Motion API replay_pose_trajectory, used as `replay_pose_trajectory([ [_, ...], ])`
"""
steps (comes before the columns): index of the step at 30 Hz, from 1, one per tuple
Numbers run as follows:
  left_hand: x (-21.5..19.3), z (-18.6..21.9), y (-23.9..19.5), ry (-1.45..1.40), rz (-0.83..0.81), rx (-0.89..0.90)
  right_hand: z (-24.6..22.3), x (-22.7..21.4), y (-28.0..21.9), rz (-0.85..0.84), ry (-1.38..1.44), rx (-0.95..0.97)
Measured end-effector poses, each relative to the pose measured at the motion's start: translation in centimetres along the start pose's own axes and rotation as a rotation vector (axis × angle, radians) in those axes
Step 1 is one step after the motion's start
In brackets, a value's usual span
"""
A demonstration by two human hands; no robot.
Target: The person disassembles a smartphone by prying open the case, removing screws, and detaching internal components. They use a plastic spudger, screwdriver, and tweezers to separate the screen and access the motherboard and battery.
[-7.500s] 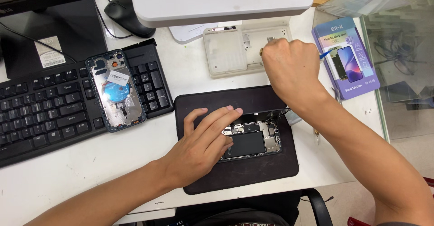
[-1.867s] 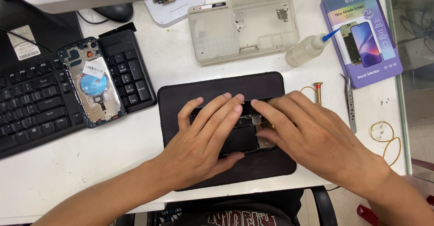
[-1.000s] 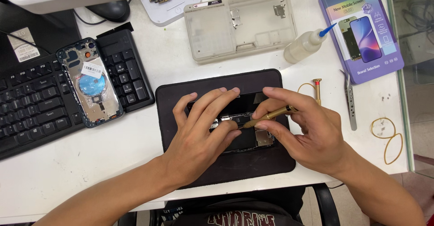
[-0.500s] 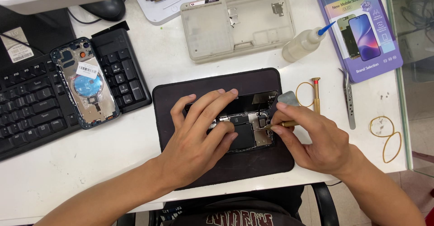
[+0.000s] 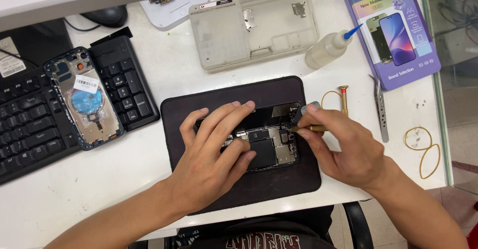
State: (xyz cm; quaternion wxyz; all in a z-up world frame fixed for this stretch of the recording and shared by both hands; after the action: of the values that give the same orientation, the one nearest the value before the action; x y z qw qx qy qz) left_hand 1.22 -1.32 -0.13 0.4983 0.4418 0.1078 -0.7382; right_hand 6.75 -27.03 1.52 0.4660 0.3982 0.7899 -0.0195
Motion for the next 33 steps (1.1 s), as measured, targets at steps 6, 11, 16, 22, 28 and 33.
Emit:
replay_pose_trajectory([
  [6,-0.1,0.1,0.0,0.000,-0.004,-0.002,0.2,0.2,0.5,-0.024,0.020,-0.025],
  [11,-0.1,0.1,-0.1,0.005,-0.005,0.002,0.2,0.3,0.4,-0.027,0.017,-0.012],
  [16,-0.1,0.1,-0.1,0.000,-0.004,0.004,0.3,0.4,0.4,-0.025,0.011,-0.017],
  [22,-0.1,0.0,0.0,-0.012,-0.003,0.009,-0.2,0.0,1.6,-0.058,-0.119,-0.064],
  [28,0.0,0.0,-0.1,-0.012,0.000,0.015,-2.0,-1.3,3.7,-0.429,-0.322,0.112],
  [33,-0.4,0.2,0.0,-0.013,0.000,0.020,-3.2,-2.6,5.4,-0.444,-0.126,-0.003],
])
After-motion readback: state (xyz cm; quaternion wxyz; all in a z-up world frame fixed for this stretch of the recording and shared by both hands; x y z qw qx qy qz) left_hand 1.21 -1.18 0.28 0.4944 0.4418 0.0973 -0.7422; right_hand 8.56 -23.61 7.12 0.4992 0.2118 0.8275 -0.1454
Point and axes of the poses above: each hand's wrist, its own y-axis towards the middle knuckle, its own x-axis out of the palm, z = x × y, the point moved 1 cm from there along y, towards the middle knuckle, and after that the axes turned 6 degrees about -z, right-handed, at the moved point
